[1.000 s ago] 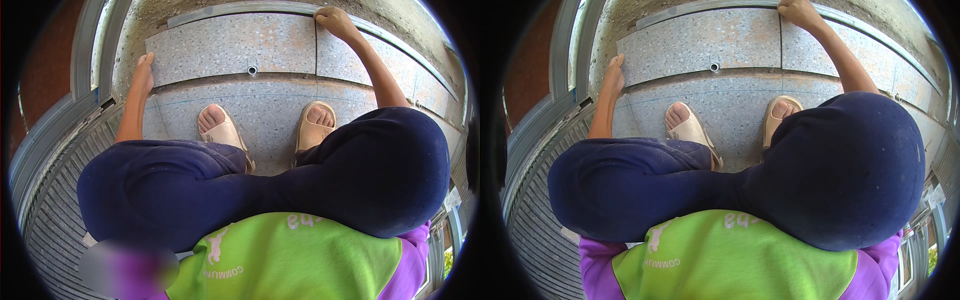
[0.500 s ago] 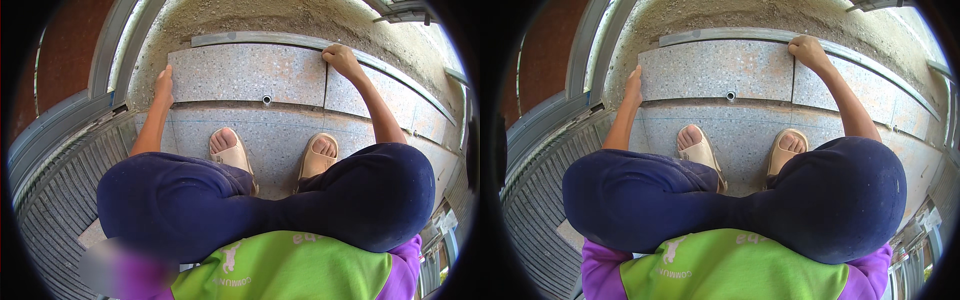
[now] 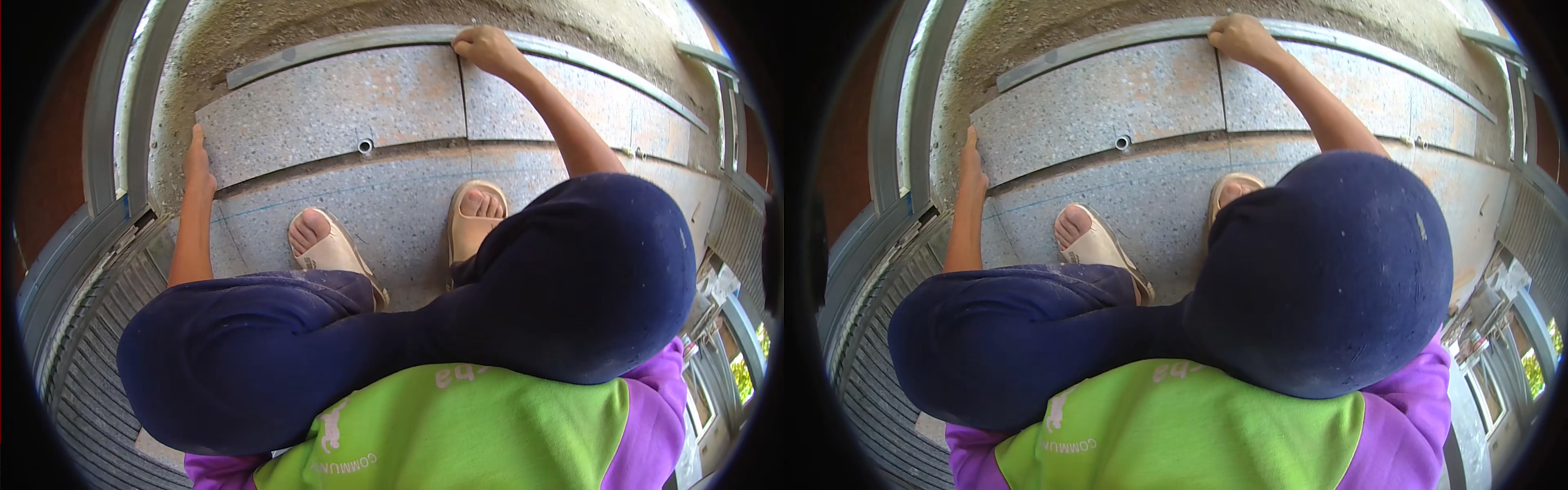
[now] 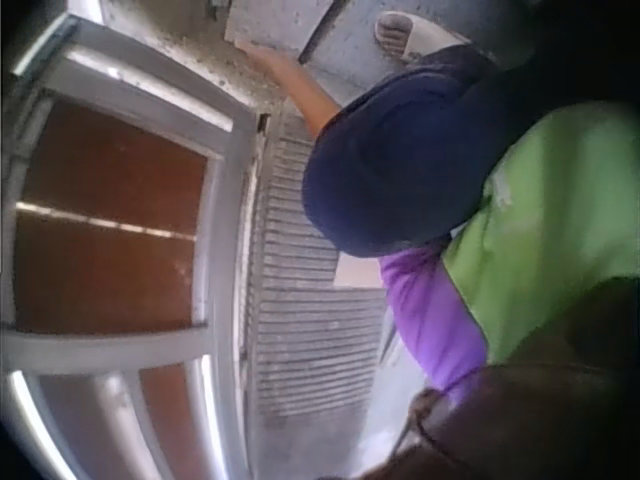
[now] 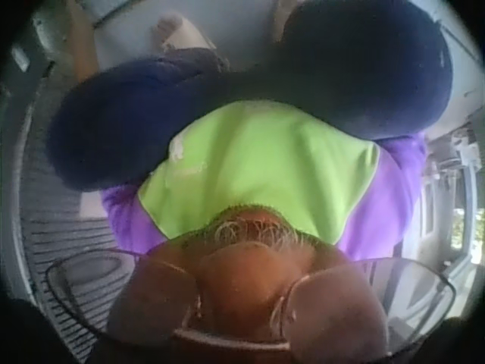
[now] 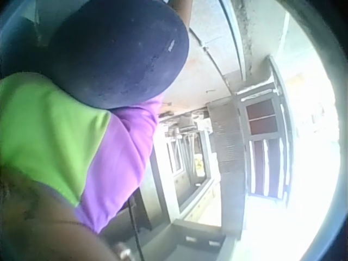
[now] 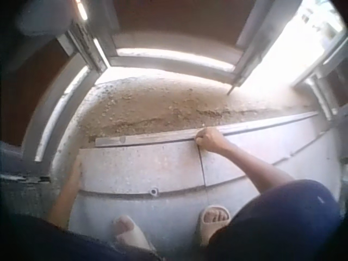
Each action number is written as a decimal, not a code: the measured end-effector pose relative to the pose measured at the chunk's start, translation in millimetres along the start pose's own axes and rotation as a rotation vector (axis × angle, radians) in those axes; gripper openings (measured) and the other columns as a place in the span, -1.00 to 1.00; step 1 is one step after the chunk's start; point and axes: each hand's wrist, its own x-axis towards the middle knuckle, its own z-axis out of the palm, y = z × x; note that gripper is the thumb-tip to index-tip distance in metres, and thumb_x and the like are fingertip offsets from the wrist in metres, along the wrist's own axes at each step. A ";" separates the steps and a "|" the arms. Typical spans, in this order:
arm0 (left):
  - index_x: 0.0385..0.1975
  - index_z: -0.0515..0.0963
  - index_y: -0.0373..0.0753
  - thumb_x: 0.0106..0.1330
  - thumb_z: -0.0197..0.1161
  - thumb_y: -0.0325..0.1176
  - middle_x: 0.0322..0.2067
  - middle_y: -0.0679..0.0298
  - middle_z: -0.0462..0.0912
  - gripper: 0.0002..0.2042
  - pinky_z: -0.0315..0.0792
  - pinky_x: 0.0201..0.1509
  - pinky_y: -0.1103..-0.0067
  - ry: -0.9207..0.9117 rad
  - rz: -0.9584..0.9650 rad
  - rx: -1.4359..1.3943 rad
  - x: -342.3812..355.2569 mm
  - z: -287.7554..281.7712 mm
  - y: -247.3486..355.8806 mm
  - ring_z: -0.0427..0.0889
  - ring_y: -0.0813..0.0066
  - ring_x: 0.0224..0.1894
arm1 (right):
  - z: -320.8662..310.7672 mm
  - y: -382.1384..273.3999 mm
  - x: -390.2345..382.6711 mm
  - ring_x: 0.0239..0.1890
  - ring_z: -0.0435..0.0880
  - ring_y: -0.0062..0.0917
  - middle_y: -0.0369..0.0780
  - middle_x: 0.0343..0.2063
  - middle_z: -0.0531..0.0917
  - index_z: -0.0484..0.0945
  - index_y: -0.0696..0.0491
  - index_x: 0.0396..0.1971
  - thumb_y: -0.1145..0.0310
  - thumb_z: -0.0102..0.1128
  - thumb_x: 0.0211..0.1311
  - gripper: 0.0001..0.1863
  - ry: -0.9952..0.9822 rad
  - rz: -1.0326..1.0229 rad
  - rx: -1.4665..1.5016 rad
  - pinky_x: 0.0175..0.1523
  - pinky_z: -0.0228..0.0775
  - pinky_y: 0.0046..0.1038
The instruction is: Measure, cut a notch into a tile using an angle grinder, and then test the fit on a staircase step.
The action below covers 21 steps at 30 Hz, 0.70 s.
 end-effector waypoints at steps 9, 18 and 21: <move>0.26 0.39 -0.56 0.37 0.24 0.17 0.26 -0.06 0.48 -0.20 0.33 0.36 0.39 0.172 0.012 0.049 -5.7 17.3 6.3 0.50 0.13 0.25 | -2.3 1.2 -5.6 -0.10 0.73 -0.13 0.00 -0.16 0.75 0.73 0.15 -0.16 0.28 0.10 0.26 -0.67 -0.029 0.049 -0.082 0.11 0.51 -0.26; 0.03 0.61 -0.54 0.39 0.16 0.22 0.04 -0.04 0.66 -0.27 0.42 0.18 0.36 0.314 0.120 0.374 -15.7 33.8 14.7 0.62 0.19 0.06 | -12.3 1.9 -9.1 -0.29 0.71 -0.13 0.01 -0.39 0.73 0.71 0.17 -0.42 0.33 0.16 0.09 -0.76 -0.020 -0.009 -0.004 -0.09 0.52 -0.18; 0.00 0.64 -0.50 0.40 0.14 0.21 0.00 -0.04 0.69 -0.30 0.43 0.16 0.36 0.328 0.126 0.453 -15.2 33.3 18.7 0.62 0.20 0.04 | -4.1 7.1 -7.8 -0.07 0.71 -0.10 0.01 -0.13 0.74 0.72 0.15 -0.14 0.27 0.09 0.27 -0.66 -0.032 -0.027 -0.124 0.14 0.49 -0.24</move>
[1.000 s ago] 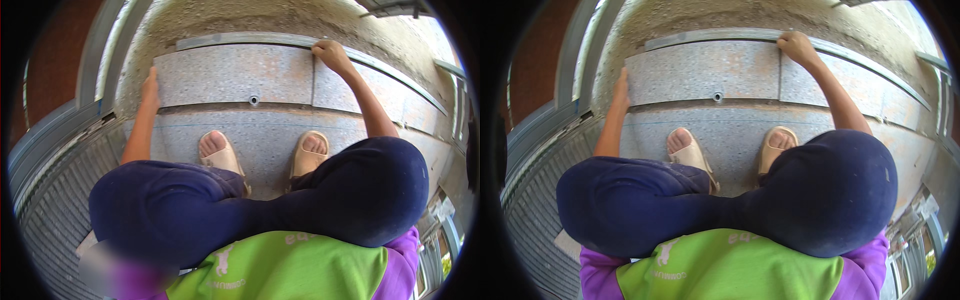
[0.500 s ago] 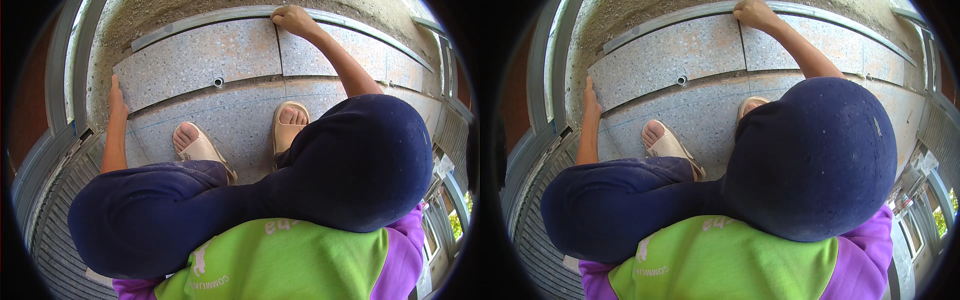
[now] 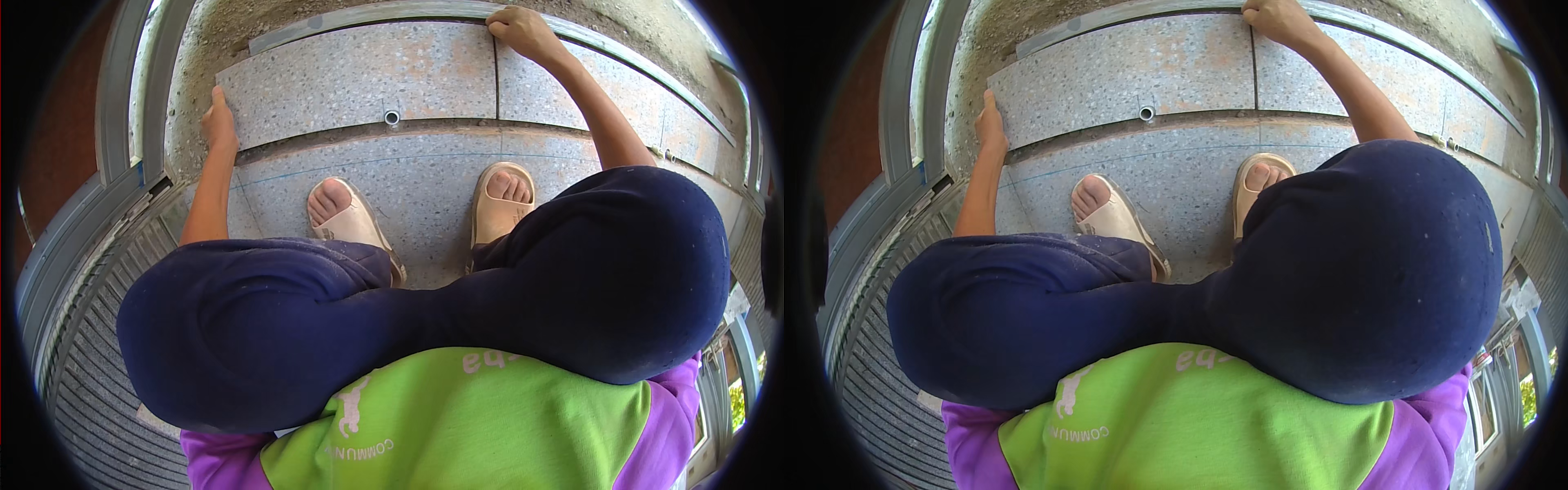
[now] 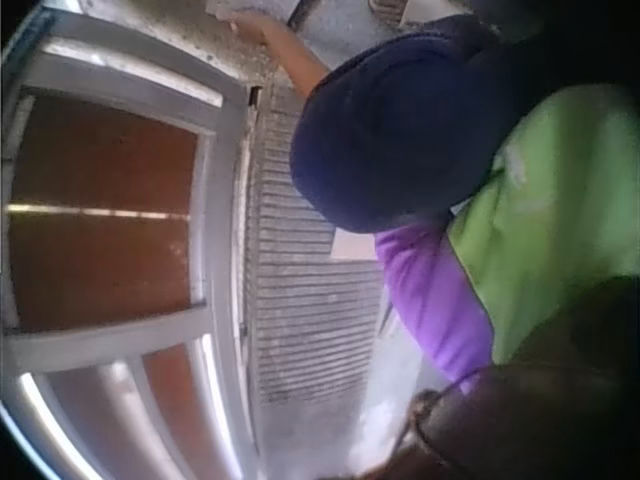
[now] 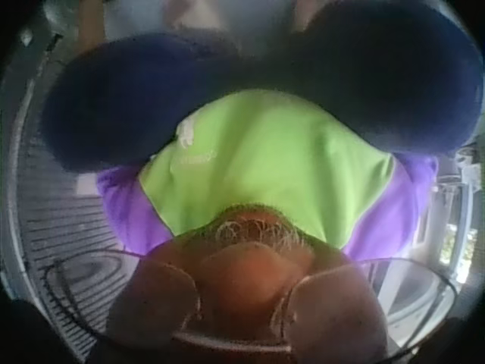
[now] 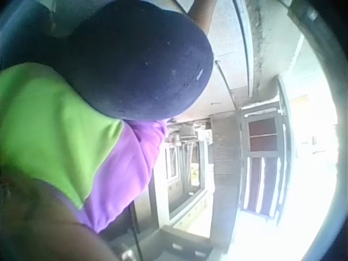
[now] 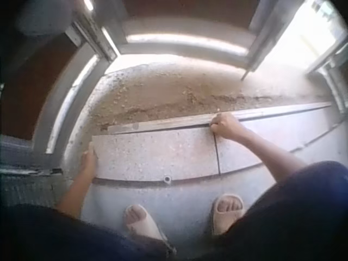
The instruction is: Measure, cut a notch into a tile using an angle grinder, and then test the fit on a staircase step.
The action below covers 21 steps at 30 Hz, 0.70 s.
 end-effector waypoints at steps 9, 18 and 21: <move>0.13 0.52 -0.58 0.41 0.18 0.15 0.16 -0.10 0.58 -0.27 0.41 0.26 0.37 -0.101 -0.100 -0.229 -9.5 -1.3 18.2 0.60 0.17 0.13 | 0.2 -5.9 4.9 -0.06 0.70 -0.04 0.07 -0.12 0.72 0.70 0.23 -0.17 0.28 0.07 0.26 -0.64 -0.037 -0.061 -0.071 0.16 0.47 -0.20; 0.25 0.45 -0.46 0.46 0.12 0.13 0.23 -0.07 0.52 -0.32 0.37 0.31 0.32 -0.302 -0.196 -0.247 9.2 -12.5 13.8 0.55 0.12 0.21 | -12.7 -30.9 -8.8 -0.17 0.66 0.11 0.18 -0.32 0.68 0.66 0.29 -0.39 0.20 0.08 0.17 -0.60 0.070 0.110 -0.012 0.05 0.44 -0.04; 0.25 0.46 -0.40 0.47 0.10 0.12 0.24 -0.07 0.52 -0.35 0.36 0.31 0.32 -0.344 -0.221 -0.241 21.9 -28.5 4.3 0.55 0.11 0.21 | -20.0 -55.0 -14.7 -0.38 0.75 -0.08 0.16 -0.43 0.70 0.66 0.32 -0.44 0.10 0.13 0.25 -0.52 -0.124 0.405 0.128 -0.21 0.61 -0.16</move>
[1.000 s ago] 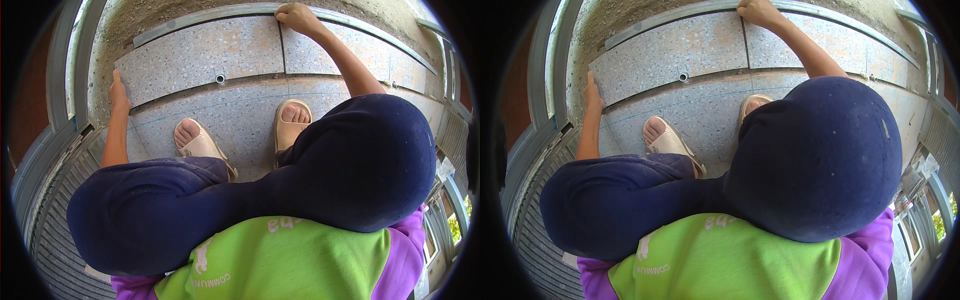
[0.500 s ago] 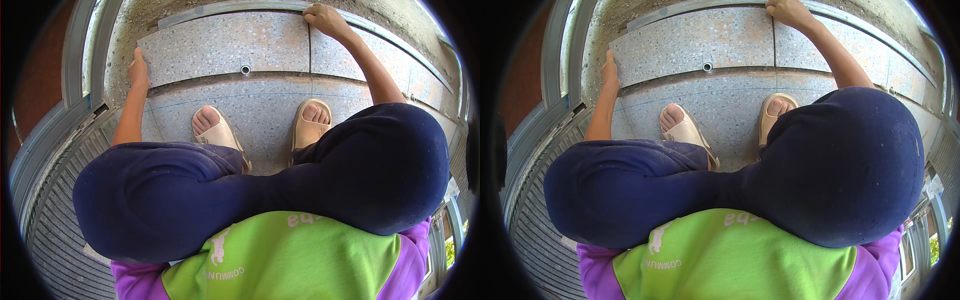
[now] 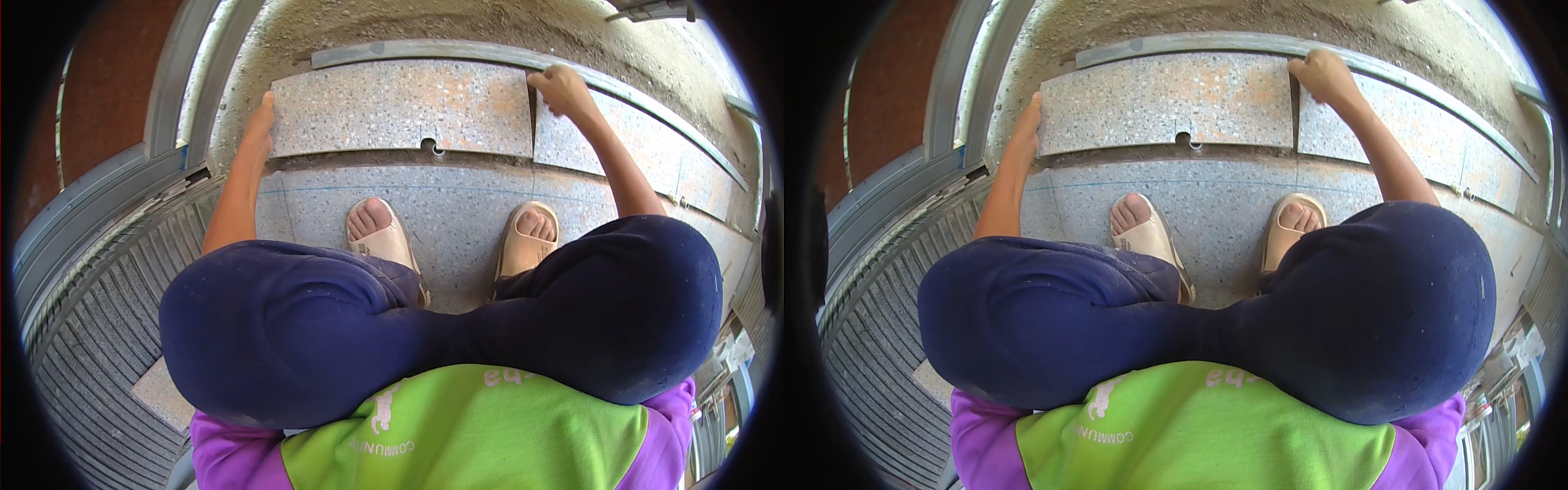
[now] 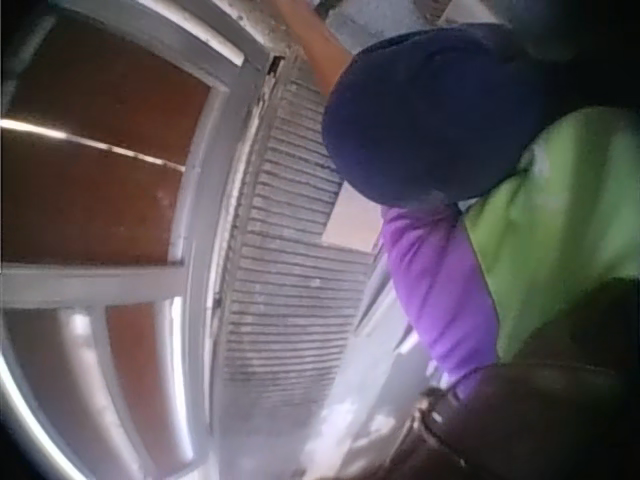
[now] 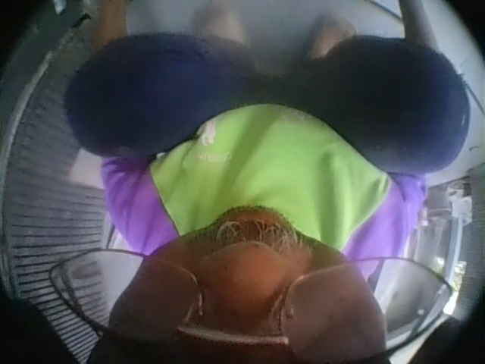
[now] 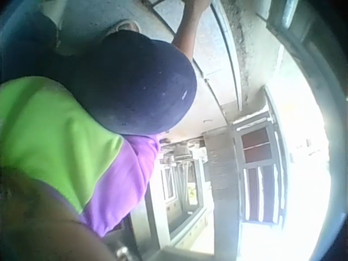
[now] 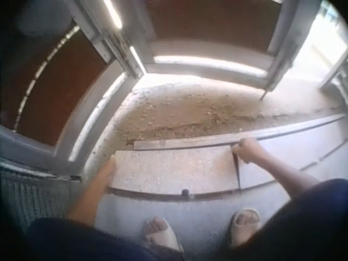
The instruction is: Measure, cut a notch into a tile using an angle grinder, and then test the fit on a staircase step.
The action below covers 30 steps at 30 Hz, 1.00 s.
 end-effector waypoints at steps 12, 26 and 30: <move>0.22 0.47 -0.44 0.47 0.12 0.11 0.24 -0.04 0.53 -0.35 0.33 0.36 0.33 0.149 0.215 0.051 -39.4 -55.9 70.5 0.50 0.15 0.28 | -18.6 -27.8 -22.7 -0.37 0.74 -0.50 -0.17 -0.38 0.69 0.67 0.23 -0.26 0.27 0.25 0.33 -0.72 -0.116 -0.167 0.408 -0.28 0.66 -0.50; 0.12 0.55 -0.30 0.56 0.02 -0.02 0.03 0.07 0.68 -0.54 0.52 0.21 0.30 -0.332 0.464 -0.263 -141.8 -56.5 252.7 0.67 0.21 0.05 | -169.7 -23.3 18.0 -0.09 0.61 -0.67 -0.32 -0.12 0.70 0.66 0.13 0.01 0.20 0.20 0.43 -0.66 0.101 -0.236 0.916 0.06 0.40 -0.52; 0.30 0.43 -0.31 0.55 -0.02 0.08 0.21 0.07 0.57 -0.42 0.40 0.36 0.25 -0.652 0.263 -0.417 -123.3 -46.8 197.6 0.54 0.14 0.25 | -148.1 -50.0 -9.3 0.08 0.55 -0.61 -0.31 0.01 0.67 0.65 0.10 0.07 0.23 0.19 0.42 -0.65 0.224 -0.143 0.848 0.19 0.31 -0.53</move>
